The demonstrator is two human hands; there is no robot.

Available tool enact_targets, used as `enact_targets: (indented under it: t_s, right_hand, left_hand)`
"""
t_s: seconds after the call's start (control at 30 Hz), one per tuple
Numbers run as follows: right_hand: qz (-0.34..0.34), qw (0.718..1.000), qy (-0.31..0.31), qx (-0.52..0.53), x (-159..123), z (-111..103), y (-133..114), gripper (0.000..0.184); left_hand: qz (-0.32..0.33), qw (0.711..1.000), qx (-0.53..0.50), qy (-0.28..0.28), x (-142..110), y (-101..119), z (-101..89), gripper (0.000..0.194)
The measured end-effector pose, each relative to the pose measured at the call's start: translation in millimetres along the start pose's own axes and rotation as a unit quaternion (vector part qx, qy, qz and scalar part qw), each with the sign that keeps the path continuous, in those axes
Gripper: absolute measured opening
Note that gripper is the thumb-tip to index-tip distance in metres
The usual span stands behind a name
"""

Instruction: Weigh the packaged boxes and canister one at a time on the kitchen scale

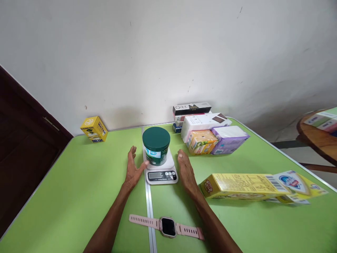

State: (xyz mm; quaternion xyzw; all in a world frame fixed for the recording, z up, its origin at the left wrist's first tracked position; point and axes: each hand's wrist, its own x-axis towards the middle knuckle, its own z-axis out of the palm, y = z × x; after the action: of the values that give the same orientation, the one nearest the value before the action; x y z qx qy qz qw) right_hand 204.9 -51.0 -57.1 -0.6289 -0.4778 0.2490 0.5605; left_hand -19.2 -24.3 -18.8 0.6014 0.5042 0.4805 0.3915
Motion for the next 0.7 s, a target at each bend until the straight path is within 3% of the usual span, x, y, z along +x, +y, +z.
enact_targets:
  t_s: [0.1,0.2,0.33,0.5,0.6,0.7]
  right_hand:
    - [-0.038,0.999,-0.013,-0.012,-8.4,-1.9,-34.1,0.077]
    - [-0.101,0.994,-0.044,-0.01,-12.0,1.7,-61.1,0.069]
    - [-0.096,0.994,-0.055,0.007,-10.4,9.4,-81.1,0.068]
    - [-0.114,0.984,-0.13,0.038,3.1,41.2,-111.1,0.07]
    - [-0.081,0.976,-0.188,0.078,15.5,87.9,-126.3,0.08]
    - [-0.04,0.965,-0.235,0.11,26.1,145.2,-125.7,0.093]
  left_hand:
    - [0.046,0.996,0.068,-0.02,10.2,18.3,14.3,0.115]
    - [0.055,0.995,0.08,-0.039,22.0,29.3,30.4,0.101]
    - [0.046,0.998,0.043,-0.025,27.7,34.1,36.2,0.087]
    - [0.071,0.994,0.022,0.077,35.0,34.9,3.0,0.078]
    - [0.07,0.984,0.045,0.155,55.3,21.5,-29.7,0.084]
    - [0.046,0.975,0.074,0.205,84.3,-5.5,-60.2,0.085]
